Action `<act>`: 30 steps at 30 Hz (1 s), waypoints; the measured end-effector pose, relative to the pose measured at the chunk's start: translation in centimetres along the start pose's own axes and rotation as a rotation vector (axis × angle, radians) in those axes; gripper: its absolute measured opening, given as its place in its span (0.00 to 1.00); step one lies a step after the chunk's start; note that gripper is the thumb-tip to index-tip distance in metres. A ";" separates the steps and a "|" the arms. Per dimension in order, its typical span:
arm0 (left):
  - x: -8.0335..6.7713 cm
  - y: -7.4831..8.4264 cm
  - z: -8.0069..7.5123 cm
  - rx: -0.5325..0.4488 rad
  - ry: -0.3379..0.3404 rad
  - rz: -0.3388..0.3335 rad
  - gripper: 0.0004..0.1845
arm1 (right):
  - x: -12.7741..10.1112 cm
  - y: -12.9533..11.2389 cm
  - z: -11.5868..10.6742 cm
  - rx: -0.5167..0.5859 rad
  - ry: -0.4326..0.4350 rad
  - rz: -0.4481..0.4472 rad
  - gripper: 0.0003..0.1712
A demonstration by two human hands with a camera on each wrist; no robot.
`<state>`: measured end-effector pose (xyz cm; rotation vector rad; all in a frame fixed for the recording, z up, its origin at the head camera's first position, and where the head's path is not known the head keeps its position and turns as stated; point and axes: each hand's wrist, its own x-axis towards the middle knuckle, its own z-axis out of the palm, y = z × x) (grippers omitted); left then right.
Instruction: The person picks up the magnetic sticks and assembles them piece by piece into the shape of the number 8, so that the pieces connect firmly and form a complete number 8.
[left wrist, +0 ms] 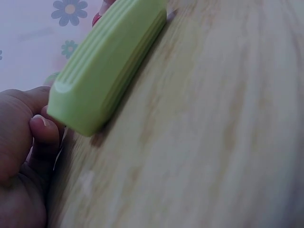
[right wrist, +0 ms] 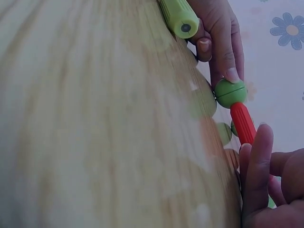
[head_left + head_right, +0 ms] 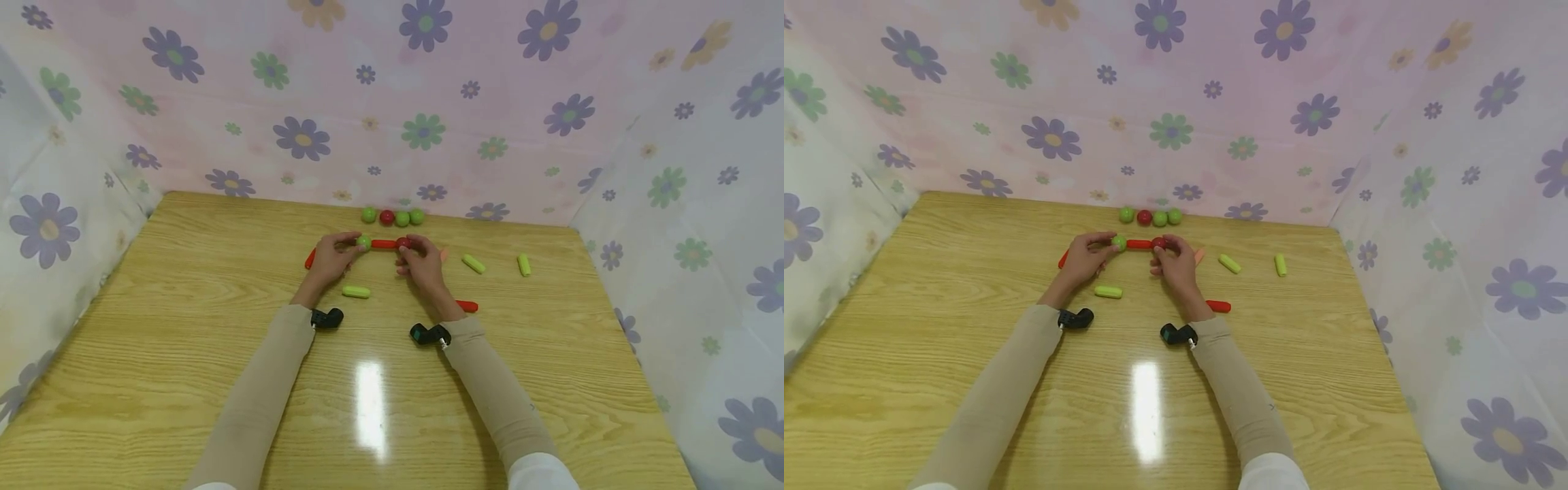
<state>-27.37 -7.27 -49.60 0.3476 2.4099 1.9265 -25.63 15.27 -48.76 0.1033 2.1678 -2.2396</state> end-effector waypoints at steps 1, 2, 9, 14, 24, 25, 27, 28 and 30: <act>0.0 0.0 0.0 0.000 -0.002 0.002 0.21 | 0.0 0.0 -0.1 0.001 -0.007 0.001 0.24; 0.0 0.0 0.1 -0.004 -0.004 0.006 0.21 | 0.0 0.0 -0.2 -0.002 -0.016 0.002 0.25; -0.1 -0.1 -0.3 -0.023 -0.022 0.043 0.21 | 0.1 -0.2 -0.2 -0.003 -0.029 0.011 0.26; -0.4 -0.2 -0.4 -0.053 -0.023 0.032 0.21 | 0.2 -0.2 -0.5 0.016 -0.019 0.020 0.25; -1.4 0.4 -0.6 -0.107 -0.042 -0.036 0.17 | 0.4 0.0 -0.6 0.012 -0.019 0.005 0.23; -1.5 0.5 -0.7 -0.077 -0.043 -0.039 0.16 | 0.4 0.0 -0.6 0.016 -0.020 0.004 0.23; -1.7 0.2 -0.7 -0.007 -0.043 -0.039 0.16 | 0.4 0.0 -0.6 0.017 -0.020 0.002 0.23; -1.9 0.2 -0.7 0.023 -0.051 -0.039 0.15 | 0.4 0.0 -0.5 0.018 -0.021 0.000 0.24; -2.4 0.5 -0.8 0.066 -0.079 -0.043 0.15 | 0.4 0.0 -0.5 0.015 -0.020 0.002 0.23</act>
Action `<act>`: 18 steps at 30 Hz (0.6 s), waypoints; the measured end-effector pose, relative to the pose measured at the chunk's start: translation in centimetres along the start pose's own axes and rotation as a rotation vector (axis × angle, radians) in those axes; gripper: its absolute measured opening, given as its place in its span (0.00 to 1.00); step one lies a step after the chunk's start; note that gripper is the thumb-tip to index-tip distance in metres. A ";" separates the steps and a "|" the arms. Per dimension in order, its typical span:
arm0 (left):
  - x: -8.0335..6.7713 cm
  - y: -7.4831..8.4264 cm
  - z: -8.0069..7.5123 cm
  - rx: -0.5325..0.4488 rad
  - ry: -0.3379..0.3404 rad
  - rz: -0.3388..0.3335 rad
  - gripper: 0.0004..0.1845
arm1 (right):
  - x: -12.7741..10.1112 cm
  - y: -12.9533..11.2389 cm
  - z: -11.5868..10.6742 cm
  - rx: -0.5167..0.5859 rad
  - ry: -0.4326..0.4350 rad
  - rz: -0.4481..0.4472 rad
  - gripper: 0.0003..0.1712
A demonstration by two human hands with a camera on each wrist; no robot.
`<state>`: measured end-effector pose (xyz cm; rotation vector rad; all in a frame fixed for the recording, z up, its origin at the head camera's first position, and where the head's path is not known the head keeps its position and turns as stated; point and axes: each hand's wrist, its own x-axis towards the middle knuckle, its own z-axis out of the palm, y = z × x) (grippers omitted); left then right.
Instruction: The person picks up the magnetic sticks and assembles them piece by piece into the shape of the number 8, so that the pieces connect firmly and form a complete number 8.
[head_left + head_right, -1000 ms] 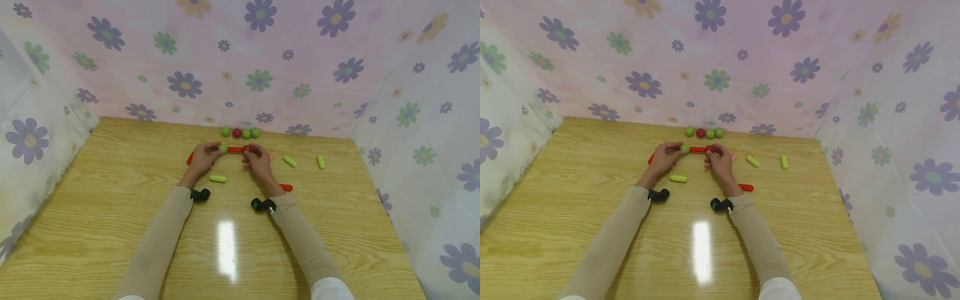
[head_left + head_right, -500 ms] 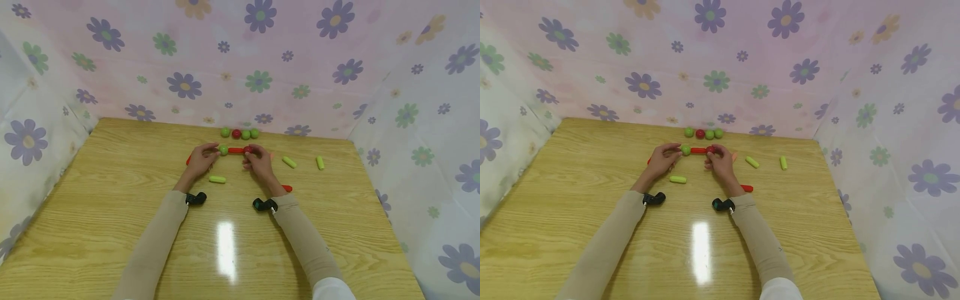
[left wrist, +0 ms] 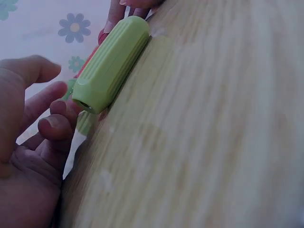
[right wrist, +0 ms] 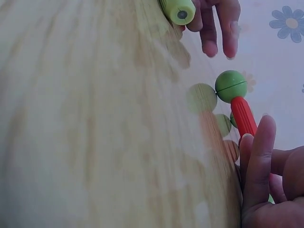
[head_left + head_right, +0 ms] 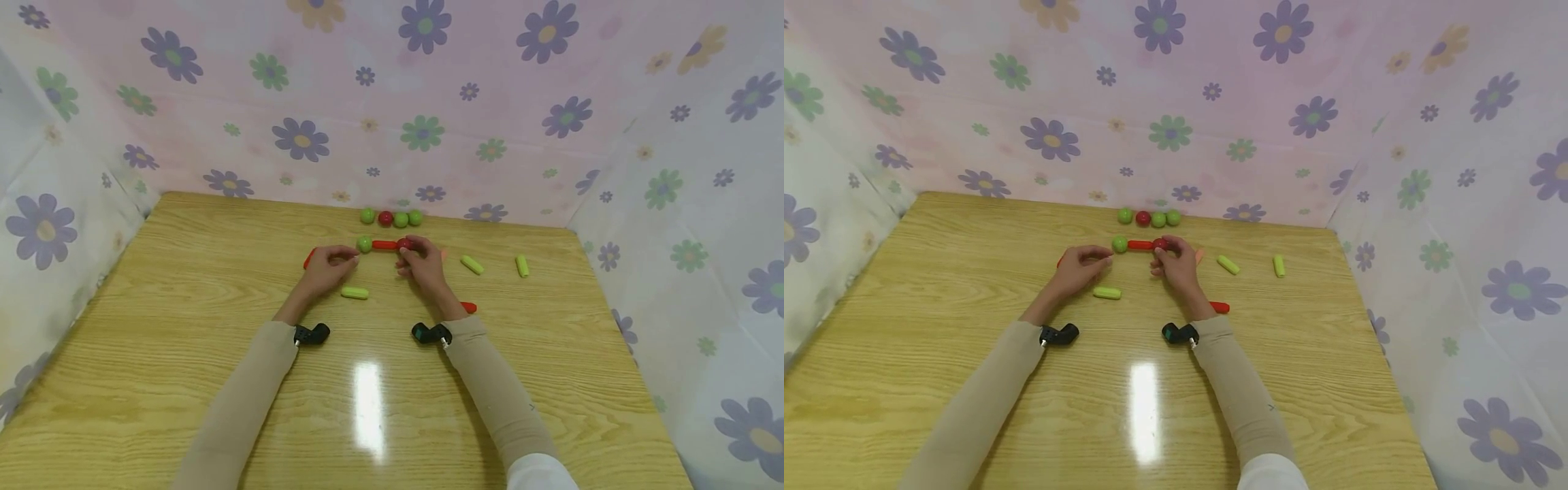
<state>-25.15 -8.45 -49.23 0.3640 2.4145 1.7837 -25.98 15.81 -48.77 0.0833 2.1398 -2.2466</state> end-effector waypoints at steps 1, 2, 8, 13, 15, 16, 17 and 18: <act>-0.3 0.1 -0.1 0.011 -0.020 0.000 0.15 | 0.0 0.0 0.0 0.000 0.000 0.001 0.24; -0.5 0.1 -0.1 0.012 -0.041 -0.002 0.15 | 0.0 0.0 0.1 -0.003 0.000 0.003 0.24; -1.8 0.3 -0.3 0.043 -0.138 0.001 0.15 | 0.0 0.0 0.3 -0.013 0.005 0.017 0.23; -2.5 0.2 -0.3 0.050 -0.174 0.028 0.15 | -0.1 -0.1 0.4 -0.044 0.018 0.016 0.22; -2.7 0.4 -0.5 0.064 -0.186 0.046 0.16 | -0.1 -0.2 0.4 -0.052 0.013 0.017 0.22; -2.8 0.4 -0.5 0.076 -0.192 0.052 0.16 | -0.1 -0.2 0.4 -0.055 0.009 0.018 0.22; -3.0 0.6 -0.6 0.090 -0.200 0.057 0.17 | -0.1 -0.2 0.4 -0.061 0.004 0.020 0.22; -3.1 0.7 -0.6 0.112 -0.206 0.058 0.18 | -0.1 -0.2 0.3 -0.065 0.000 0.022 0.22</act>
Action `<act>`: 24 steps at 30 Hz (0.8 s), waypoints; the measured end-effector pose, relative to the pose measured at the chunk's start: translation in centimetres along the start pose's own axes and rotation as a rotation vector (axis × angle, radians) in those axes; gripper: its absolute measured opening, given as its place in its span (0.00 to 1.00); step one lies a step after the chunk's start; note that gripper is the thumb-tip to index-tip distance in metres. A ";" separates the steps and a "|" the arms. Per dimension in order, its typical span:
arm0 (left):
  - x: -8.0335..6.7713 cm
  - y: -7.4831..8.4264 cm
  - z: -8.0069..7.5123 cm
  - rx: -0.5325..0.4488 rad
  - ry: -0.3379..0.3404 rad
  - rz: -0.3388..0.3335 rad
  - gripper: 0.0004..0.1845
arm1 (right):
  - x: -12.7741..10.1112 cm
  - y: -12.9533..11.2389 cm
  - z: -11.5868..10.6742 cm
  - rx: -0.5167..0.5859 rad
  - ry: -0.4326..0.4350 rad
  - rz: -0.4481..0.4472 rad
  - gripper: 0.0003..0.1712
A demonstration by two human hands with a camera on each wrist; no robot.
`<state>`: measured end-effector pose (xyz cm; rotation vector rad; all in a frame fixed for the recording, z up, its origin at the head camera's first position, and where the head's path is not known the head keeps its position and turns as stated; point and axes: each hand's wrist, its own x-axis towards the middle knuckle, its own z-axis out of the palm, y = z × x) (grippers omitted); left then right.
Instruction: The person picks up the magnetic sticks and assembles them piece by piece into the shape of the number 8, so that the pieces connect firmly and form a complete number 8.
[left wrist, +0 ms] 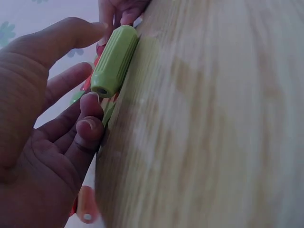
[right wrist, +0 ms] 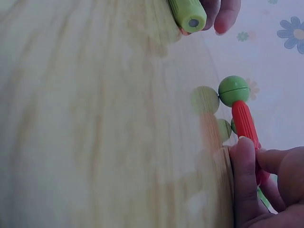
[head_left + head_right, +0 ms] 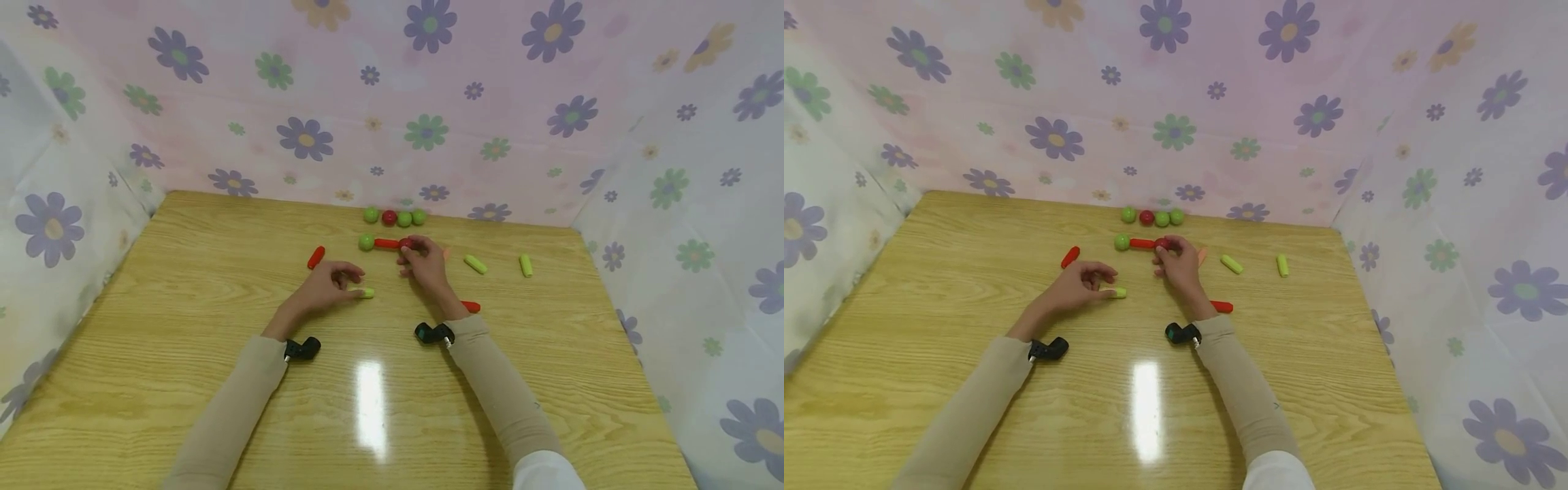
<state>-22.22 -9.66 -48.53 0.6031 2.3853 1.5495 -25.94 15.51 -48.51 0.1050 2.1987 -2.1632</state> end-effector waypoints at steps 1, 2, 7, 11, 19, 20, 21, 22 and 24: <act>-0.1 0.1 0.0 0.021 -0.010 0.000 0.19 | 0.0 0.0 -0.1 -0.005 -0.005 0.002 0.22; -0.3 0.3 0.0 0.049 -0.019 0.000 0.20 | 0.1 0.1 -0.2 -0.011 -0.008 0.004 0.22; -0.6 1.0 0.1 0.164 -0.052 0.034 0.20 | 0.3 0.1 -0.7 -0.042 -0.036 -0.008 0.21; -0.6 1.2 0.2 0.202 -0.041 0.074 0.16 | 0.4 0.1 -1.0 -0.052 -0.059 -0.018 0.21; -0.4 0.9 0.6 0.243 -0.001 0.061 0.12 | 0.5 0.1 -1.2 -0.036 -0.066 0.016 0.22; -0.4 0.9 0.7 0.248 0.003 0.055 0.13 | 0.5 0.1 -1.2 -0.035 -0.069 0.017 0.22; -0.4 0.9 0.7 0.250 0.007 0.049 0.14 | 0.6 0.0 -1.2 -0.034 -0.072 0.017 0.22; -0.4 0.9 0.8 0.251 0.008 0.041 0.15 | 0.6 0.0 -1.3 -0.032 -0.075 0.016 0.23; -0.4 1.0 0.8 0.248 0.012 0.020 0.17 | 0.7 0.0 -1.4 -0.028 -0.083 0.015 0.23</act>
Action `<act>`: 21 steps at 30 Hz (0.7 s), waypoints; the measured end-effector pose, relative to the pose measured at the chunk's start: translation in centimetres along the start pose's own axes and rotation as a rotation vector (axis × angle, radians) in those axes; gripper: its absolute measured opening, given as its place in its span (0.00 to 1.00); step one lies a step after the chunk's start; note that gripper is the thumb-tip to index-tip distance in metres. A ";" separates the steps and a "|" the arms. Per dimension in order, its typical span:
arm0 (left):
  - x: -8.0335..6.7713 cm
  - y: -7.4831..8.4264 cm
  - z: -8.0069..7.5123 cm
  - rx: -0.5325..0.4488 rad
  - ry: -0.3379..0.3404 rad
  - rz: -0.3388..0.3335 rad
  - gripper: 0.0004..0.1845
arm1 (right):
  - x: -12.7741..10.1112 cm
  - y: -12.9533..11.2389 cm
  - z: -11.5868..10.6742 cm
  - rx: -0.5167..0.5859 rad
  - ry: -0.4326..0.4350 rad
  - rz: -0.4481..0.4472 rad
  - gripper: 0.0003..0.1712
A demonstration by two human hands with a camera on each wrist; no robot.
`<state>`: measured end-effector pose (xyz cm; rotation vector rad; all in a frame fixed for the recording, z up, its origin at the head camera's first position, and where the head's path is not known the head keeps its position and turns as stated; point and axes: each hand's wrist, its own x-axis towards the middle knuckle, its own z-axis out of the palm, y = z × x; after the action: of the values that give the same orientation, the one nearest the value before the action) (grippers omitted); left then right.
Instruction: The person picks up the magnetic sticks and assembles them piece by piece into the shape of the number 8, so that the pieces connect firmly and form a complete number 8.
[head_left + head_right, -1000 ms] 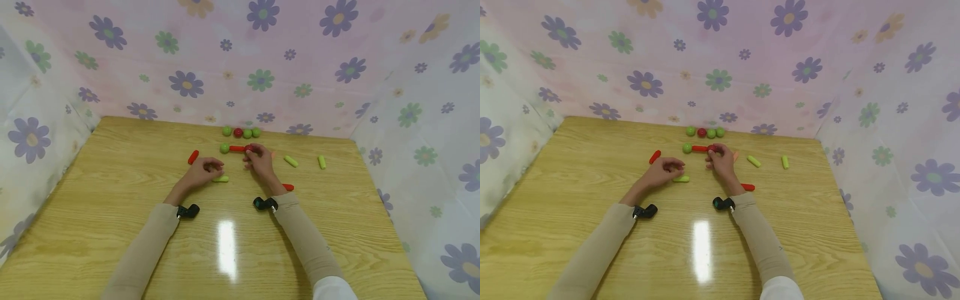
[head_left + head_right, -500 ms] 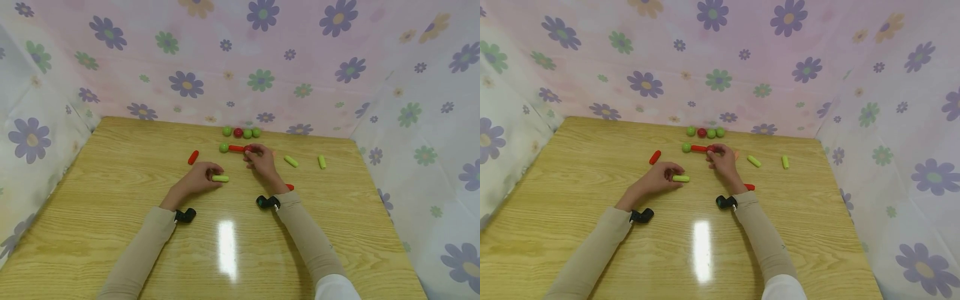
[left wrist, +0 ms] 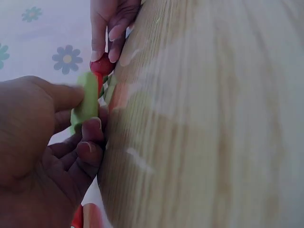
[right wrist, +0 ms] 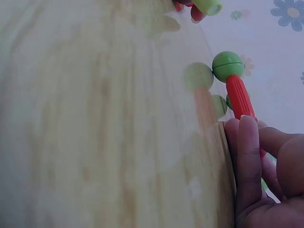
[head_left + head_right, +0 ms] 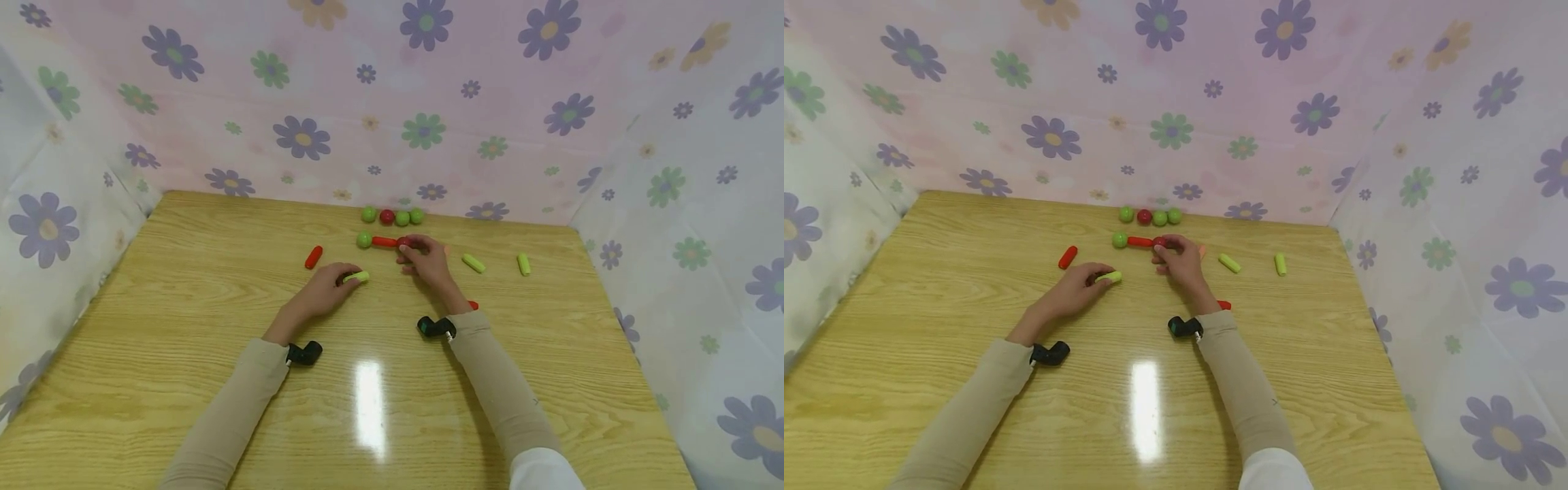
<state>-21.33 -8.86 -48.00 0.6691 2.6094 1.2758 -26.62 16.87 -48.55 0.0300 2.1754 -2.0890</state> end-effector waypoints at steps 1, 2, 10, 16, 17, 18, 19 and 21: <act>0.0 0.0 0.0 -0.010 -0.001 -0.012 0.18 | 0.0 0.0 -0.1 0.002 -0.005 -0.002 0.23; -0.1 0.0 0.0 -0.024 0.002 -0.028 0.19 | 0.0 -0.1 -0.1 0.003 -0.009 -0.003 0.23; -0.1 0.0 0.1 -0.231 0.069 -0.160 0.18 | 0.1 0.0 -0.4 -0.002 -0.023 -0.016 0.22; 0.1 0.2 0.2 -0.379 0.079 -0.187 0.18 | 0.1 0.1 -0.4 0.001 -0.020 -0.020 0.21; 0.2 0.3 0.2 -0.405 0.079 -0.188 0.18 | 0.1 0.1 -0.4 0.003 -0.017 -0.019 0.21; 0.3 0.4 0.2 -0.434 0.079 -0.191 0.19 | 0.1 0.1 -0.4 -0.001 -0.017 -0.021 0.21; 0.4 0.4 0.3 -0.460 0.080 -0.197 0.19 | 0.1 0.1 -0.3 -0.003 -0.016 -0.023 0.21; 0.5 0.4 0.4 -0.520 0.077 -0.207 0.21 | 0.1 0.1 -0.2 -0.005 -0.017 -0.025 0.21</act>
<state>-21.55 -8.13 -47.91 0.2566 2.1733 1.8272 -26.75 17.11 -48.70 -0.0161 2.1821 -2.0896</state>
